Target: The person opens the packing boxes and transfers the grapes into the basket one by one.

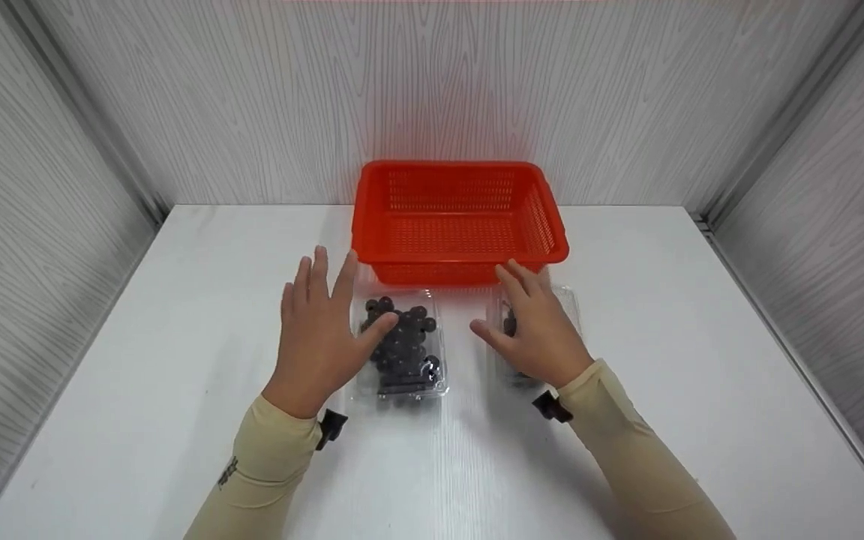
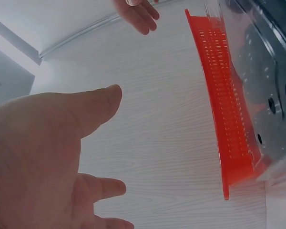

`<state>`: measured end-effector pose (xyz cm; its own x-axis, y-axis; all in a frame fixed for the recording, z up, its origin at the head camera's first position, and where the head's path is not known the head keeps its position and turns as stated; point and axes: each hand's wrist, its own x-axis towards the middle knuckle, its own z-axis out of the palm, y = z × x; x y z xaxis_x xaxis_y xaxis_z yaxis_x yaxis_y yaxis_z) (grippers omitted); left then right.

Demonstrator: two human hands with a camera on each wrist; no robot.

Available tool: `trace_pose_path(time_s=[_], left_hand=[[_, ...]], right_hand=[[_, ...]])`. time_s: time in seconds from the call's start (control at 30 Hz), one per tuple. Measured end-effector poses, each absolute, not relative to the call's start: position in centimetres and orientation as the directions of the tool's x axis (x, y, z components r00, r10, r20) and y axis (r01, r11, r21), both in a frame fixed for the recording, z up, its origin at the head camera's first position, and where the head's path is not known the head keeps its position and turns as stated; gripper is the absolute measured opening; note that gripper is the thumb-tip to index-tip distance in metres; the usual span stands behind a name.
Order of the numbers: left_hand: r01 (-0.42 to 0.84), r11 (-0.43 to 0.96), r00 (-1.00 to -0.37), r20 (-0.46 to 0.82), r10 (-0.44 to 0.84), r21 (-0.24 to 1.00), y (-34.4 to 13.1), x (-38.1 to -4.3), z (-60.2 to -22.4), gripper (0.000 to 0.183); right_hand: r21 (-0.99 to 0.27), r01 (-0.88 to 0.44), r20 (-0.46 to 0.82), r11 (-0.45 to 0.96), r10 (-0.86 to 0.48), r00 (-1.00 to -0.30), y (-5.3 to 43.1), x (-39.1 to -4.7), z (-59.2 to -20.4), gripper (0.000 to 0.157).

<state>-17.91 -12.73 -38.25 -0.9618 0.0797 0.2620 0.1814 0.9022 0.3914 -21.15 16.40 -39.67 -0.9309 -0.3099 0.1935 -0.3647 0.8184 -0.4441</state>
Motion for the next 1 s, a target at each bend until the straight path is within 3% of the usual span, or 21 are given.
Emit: trace_pose_path(time_s=[0.17, 0.37, 0.77, 1.0], left_hand=[[0.311, 0.876, -0.918, 0.355, 0.177, 0.368, -11.9, -17.5, -38.2, 0.089], [0.387, 0.861, -0.906, 0.311, 0.288, 0.329, -10.7, -16.8, -38.9, 0.095], [0.395, 0.881, -0.918, 0.145, 0.369, 0.259, -7.8, -15.9, -41.5, 0.094], [0.401, 0.883, -0.916, 0.136, 0.378, 0.244, -6.7, -15.4, -42.4, 0.092]], right_hand=[[-0.446, -0.419, 0.2, 0.791, -0.368, -0.908, 15.5, -20.4, -39.9, 0.076], [-0.406, -0.478, 0.181, 0.779, -0.444, -0.878, 14.4, -19.5, -40.8, 0.049], [-0.421, -0.514, 0.077, 0.747, -0.535, -0.841, 13.6, -18.5, -42.4, 0.036], [-0.47, -0.516, 0.038, 0.716, -0.567, -0.823, 13.3, -18.3, -43.0, 0.027]])
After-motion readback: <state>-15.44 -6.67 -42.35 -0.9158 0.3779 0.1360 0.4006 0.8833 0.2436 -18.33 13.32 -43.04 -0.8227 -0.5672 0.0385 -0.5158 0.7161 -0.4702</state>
